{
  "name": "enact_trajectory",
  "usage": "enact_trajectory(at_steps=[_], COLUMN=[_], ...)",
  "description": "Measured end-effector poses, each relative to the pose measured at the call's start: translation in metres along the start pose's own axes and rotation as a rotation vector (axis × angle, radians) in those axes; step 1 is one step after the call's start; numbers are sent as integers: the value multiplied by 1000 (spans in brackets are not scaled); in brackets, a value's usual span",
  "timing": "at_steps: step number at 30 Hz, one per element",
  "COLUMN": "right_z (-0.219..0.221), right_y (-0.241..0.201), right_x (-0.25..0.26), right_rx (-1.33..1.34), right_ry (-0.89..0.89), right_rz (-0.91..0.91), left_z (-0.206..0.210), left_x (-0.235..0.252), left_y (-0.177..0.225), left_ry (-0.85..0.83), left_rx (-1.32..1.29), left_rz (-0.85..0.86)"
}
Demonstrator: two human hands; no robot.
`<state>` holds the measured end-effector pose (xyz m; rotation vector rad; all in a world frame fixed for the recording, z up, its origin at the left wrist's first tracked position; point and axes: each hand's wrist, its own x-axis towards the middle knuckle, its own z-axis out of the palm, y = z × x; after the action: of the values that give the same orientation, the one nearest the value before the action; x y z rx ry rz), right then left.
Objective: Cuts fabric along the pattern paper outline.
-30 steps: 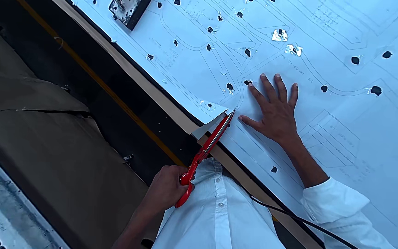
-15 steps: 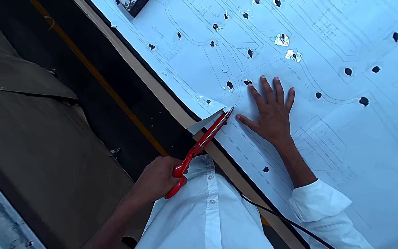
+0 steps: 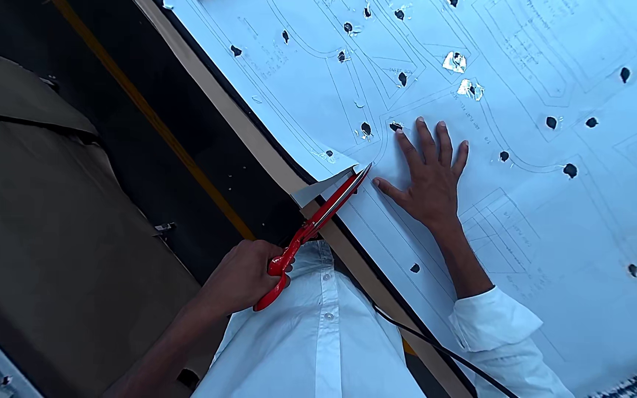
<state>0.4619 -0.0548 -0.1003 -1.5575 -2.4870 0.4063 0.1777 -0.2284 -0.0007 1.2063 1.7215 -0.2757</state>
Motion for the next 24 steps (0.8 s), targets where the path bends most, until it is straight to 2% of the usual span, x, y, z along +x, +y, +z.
enact_trajectory(at_steps=[9, 15, 24], right_z=[2, 1, -1], right_y=[1, 1, -1], right_x=[1, 0, 0], right_rx=[-3, -21, -8], right_ry=[1, 1, -5], right_rz=[4, -3, 3], left_z=[2, -17, -7], left_x=[0, 9, 11], left_y=[-3, -6, -13], left_ry=[26, 26, -13], left_rx=[21, 142, 17], left_rz=[5, 8, 52])
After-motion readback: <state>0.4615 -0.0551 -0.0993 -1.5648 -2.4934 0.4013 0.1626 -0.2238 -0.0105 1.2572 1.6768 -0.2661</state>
